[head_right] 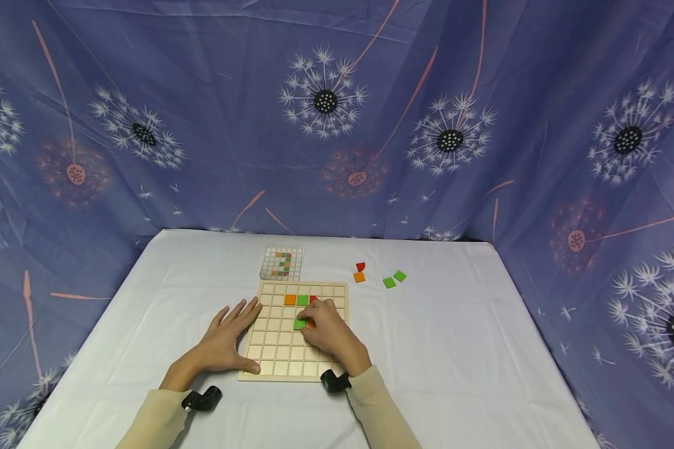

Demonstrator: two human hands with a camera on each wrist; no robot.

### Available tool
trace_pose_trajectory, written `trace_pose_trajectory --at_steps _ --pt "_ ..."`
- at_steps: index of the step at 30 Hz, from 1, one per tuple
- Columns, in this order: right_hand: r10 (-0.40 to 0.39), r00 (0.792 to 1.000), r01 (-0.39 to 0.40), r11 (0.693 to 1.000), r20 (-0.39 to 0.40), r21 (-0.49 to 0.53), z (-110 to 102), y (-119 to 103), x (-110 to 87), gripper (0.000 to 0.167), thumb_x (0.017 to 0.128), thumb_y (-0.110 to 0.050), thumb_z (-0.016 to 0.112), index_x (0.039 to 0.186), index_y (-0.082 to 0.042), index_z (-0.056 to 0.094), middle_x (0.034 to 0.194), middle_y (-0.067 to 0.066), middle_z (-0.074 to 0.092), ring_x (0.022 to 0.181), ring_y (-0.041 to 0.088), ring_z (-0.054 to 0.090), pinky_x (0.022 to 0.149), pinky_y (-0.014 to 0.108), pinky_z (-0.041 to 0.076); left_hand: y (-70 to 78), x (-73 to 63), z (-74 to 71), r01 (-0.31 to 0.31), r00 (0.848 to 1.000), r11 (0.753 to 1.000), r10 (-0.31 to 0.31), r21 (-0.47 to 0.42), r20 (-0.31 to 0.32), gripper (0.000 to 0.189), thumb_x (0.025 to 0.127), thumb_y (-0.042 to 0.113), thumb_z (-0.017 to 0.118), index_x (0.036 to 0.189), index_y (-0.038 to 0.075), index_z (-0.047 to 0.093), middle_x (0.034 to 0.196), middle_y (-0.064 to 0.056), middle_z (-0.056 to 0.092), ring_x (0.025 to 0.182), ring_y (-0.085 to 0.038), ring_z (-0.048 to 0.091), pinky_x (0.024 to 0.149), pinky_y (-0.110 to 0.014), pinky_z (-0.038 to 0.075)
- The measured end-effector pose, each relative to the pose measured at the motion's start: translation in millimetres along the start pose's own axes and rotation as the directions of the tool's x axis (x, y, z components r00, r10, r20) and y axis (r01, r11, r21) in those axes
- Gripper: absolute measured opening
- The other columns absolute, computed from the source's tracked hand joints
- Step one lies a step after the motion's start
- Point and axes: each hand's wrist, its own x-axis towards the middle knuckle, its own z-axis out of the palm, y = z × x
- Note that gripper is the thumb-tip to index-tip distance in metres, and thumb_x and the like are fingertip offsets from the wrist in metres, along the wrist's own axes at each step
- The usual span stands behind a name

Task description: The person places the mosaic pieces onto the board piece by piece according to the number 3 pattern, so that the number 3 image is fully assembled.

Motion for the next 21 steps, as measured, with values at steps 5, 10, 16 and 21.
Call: trace_pose_trajectory --at_steps 5,10,16,21 --pt "-0.005 1.0 0.005 1.0 0.0 -0.003 0.0 -0.1 -0.4 0.023 0.09 -0.011 0.075 0.112 -0.01 0.078 0.119 0.004 0.07 0.103 0.018 0.048 0.086 0.029 0.049 -0.5 0.1 0.1 0.003 1.0 1.0 -0.003 0.005 0.002 0.139 0.055 0.074 0.086 0.163 0.006 0.029 0.172 -0.011 0.02 0.158 -0.041 0.019 0.124 -0.064 0.009" --pt "-0.015 1.0 0.015 1.0 0.0 -0.005 -0.2 -0.7 -1.2 0.023 0.09 -0.011 0.076 0.113 -0.009 0.078 0.119 0.005 0.069 0.102 0.019 0.048 0.084 0.028 0.049 -0.2 0.2 -0.2 0.005 1.0 1.0 -0.005 0.006 0.003 0.139 0.055 0.075 0.085 0.163 0.006 0.029 0.172 -0.011 0.02 0.158 -0.041 0.019 0.124 -0.064 0.009" --pt "-0.02 1.0 0.02 1.0 -0.001 -0.01 -0.8 -0.3 -1.8 0.023 0.091 -0.012 0.076 0.113 -0.011 0.078 0.118 0.004 0.069 0.101 0.018 0.047 0.084 0.028 0.049 0.4 0.7 -0.3 0.001 1.0 1.0 -0.001 -0.001 0.006 0.139 0.056 0.074 0.086 0.163 0.005 0.028 0.172 -0.012 0.02 0.158 -0.041 0.019 0.123 -0.065 0.008" --pt "-0.021 1.0 0.021 1.0 -0.002 0.0 -2.0 0.8 -1.4 0.026 0.091 -0.014 0.075 0.117 -0.012 0.076 0.118 0.003 0.07 0.106 0.02 0.054 0.089 0.031 0.052 0.1 1.1 0.2 0.0 1.0 1.0 0.0 0.007 0.005 0.139 0.056 0.074 0.086 0.163 0.006 0.028 0.172 -0.012 0.02 0.158 -0.041 0.019 0.124 -0.065 0.008"
